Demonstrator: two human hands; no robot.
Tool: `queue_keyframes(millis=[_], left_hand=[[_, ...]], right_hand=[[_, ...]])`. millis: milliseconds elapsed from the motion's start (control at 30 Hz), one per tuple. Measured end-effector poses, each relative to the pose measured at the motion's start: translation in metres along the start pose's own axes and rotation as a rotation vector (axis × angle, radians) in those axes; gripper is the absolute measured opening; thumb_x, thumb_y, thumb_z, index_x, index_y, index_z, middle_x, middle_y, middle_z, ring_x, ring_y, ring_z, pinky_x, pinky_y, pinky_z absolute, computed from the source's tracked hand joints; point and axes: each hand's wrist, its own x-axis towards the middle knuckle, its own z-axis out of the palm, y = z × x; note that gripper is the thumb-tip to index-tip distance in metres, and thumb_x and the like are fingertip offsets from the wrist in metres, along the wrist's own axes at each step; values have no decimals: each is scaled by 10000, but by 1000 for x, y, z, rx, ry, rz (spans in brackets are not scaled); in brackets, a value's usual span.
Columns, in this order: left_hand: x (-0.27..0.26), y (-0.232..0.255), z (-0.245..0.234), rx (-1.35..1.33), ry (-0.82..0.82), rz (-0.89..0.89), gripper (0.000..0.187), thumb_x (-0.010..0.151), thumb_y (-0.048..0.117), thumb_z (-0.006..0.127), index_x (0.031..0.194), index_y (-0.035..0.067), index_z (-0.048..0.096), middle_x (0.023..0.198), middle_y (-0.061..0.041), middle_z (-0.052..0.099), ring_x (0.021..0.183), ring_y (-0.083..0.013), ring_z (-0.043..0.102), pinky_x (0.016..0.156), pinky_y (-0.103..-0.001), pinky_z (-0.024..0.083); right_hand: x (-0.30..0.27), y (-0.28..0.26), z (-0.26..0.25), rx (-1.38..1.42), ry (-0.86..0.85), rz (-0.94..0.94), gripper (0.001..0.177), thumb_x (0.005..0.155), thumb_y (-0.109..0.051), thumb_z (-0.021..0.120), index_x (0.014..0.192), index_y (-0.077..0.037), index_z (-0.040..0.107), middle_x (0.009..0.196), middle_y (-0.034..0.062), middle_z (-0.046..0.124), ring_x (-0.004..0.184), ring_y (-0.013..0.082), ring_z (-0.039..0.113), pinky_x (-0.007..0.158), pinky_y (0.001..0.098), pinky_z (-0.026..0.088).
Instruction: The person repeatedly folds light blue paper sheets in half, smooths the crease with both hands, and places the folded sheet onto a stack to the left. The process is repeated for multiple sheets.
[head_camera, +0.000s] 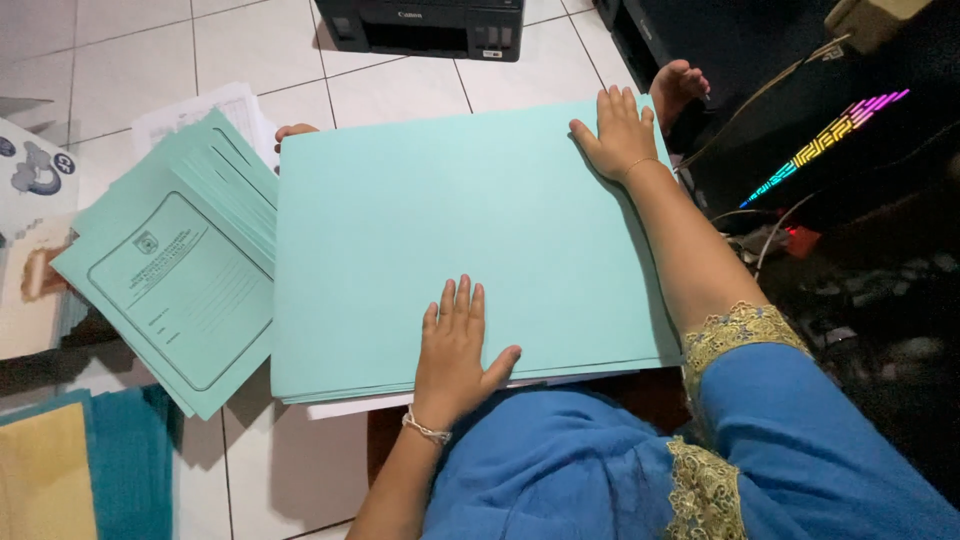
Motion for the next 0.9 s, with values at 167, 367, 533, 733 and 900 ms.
queue_keyframes(millis=[167,367,533,733,900], left_hand=[[1,0,-2,9,45,8,912,963,655,466,1586,22,261,1668,-190,224,1547,-359,194,1209,-538,204],[0,2,-2,53,82,10,914,954,663,476,1578,22,288,1666,-178,246,1546,-344,214,1206,-520,224],[-1,2,-3,11,93,9,910,955,648,498,1578,20,288,1665,-181,247,1549,-346,207,1209,-533,221],[-1,1,0,40,117,23,907,963,658,470,1581,20,285,1663,-183,255,1549,-338,216,1215,-521,226],[-1,1,-1,42,79,4,912,957,665,462,1584,27,279,1670,-172,232,1553,-329,189,1214,-518,204]], right_hand=[[14,20,16,-2,300,-145,441,1018,-434,542,1147,-16,601,1229,152,555,1263,382,429,1044,658,263],[22,35,-1,-160,333,-240,437,997,-478,678,1116,-60,725,1076,130,688,1031,354,593,913,527,371],[38,50,-20,-223,274,-305,370,965,-493,738,1075,-139,732,1110,81,674,1108,327,562,1016,569,301],[32,54,-56,298,253,-263,252,926,-157,869,1119,-114,713,1008,40,702,922,163,644,780,312,502],[37,54,-62,270,321,-287,148,994,-223,878,1037,-115,786,827,2,677,719,120,580,600,298,466]])
